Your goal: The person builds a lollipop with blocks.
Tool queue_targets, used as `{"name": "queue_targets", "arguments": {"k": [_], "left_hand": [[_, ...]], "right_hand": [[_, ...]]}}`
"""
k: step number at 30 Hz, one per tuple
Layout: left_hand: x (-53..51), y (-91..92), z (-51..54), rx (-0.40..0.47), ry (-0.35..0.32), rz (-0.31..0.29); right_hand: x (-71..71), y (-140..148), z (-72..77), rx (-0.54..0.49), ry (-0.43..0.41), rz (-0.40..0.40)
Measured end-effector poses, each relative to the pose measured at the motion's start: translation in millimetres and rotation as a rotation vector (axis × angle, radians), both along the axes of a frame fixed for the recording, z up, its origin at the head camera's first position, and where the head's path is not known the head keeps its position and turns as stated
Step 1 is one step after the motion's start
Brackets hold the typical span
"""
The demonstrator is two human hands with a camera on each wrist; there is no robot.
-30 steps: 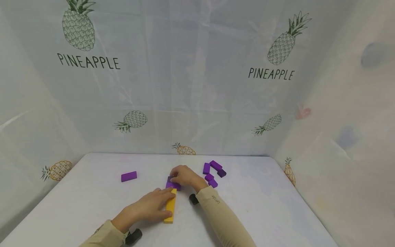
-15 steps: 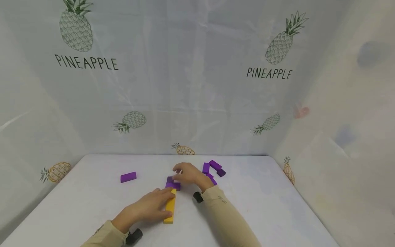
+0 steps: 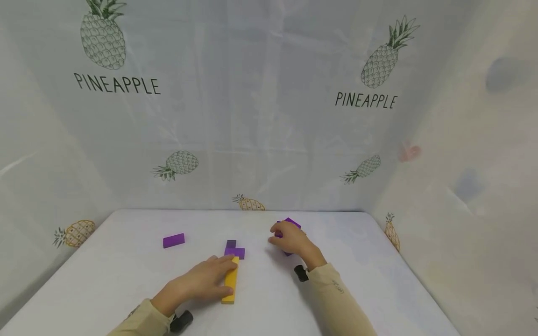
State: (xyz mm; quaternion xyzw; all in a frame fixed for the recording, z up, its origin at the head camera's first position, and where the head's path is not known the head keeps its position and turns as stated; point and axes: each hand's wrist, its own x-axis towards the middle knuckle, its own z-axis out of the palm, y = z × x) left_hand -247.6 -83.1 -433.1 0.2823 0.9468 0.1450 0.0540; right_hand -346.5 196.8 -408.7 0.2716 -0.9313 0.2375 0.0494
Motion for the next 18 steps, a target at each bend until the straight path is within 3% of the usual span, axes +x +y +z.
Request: {"name": "queue_targets", "arguments": {"k": [8, 18], "left_hand": [[1.4, -0.5, 1.0, 0.003, 0.008, -0.008], [0.0, 0.9, -0.2, 0.007, -0.013, 0.008]], "right_hand": [[11.9, 30.5, -7.1, 0.039, -0.059, -0.066], [16.2, 45.0, -22.8, 0.051, -0.092, -0.073]]}}
